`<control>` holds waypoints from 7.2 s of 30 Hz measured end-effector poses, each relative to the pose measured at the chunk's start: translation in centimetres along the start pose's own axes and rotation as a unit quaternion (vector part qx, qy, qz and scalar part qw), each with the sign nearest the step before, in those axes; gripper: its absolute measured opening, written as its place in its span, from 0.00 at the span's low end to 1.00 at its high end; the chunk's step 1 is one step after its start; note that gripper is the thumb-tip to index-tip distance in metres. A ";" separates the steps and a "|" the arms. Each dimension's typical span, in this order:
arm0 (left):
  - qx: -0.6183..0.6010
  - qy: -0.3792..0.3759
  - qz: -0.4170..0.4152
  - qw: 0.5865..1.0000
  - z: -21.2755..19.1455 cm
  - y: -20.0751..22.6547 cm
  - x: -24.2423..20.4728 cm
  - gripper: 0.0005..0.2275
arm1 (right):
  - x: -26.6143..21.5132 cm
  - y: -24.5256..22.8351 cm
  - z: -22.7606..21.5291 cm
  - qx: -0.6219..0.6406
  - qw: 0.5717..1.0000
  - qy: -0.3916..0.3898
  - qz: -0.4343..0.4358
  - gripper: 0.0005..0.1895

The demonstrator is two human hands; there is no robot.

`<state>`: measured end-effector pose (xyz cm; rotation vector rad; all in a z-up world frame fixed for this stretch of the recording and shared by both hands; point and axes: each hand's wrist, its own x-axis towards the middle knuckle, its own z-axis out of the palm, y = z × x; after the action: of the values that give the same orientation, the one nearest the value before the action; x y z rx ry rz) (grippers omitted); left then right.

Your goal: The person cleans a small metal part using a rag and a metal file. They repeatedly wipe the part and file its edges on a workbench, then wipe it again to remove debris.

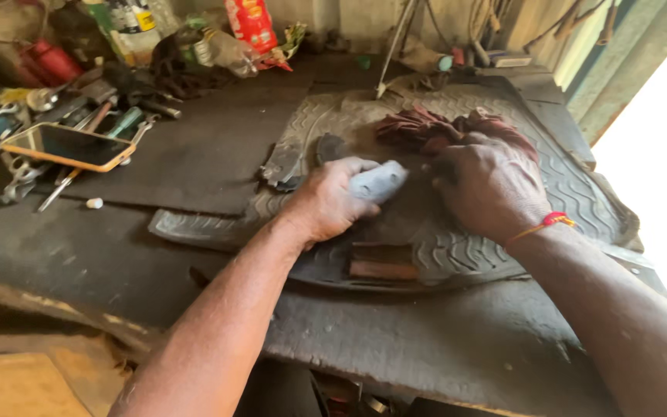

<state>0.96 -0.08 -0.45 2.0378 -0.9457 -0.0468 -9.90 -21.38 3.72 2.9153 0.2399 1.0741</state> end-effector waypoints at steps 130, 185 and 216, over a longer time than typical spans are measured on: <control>0.172 0.100 -0.054 0.978 -0.2 2.1 -5.9 0.22 | -0.6 -3.1 0.4 0.165 0.952 -0.237 -0.104 0.28; 0.086 0.067 -0.051 0.993 -1.0 1.4 -5.3 0.21 | -1.5 -3.4 0.2 -0.006 0.956 -0.191 -0.223 0.18; 0.124 0.064 -0.012 0.990 -0.6 1.4 -5.7 0.26 | -0.7 -4.0 -0.2 0.070 0.972 -0.207 -0.082 0.23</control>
<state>-3.71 3.51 -0.72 2.2500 -0.8815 0.1949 -11.13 -17.58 3.10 3.0818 0.5471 0.4263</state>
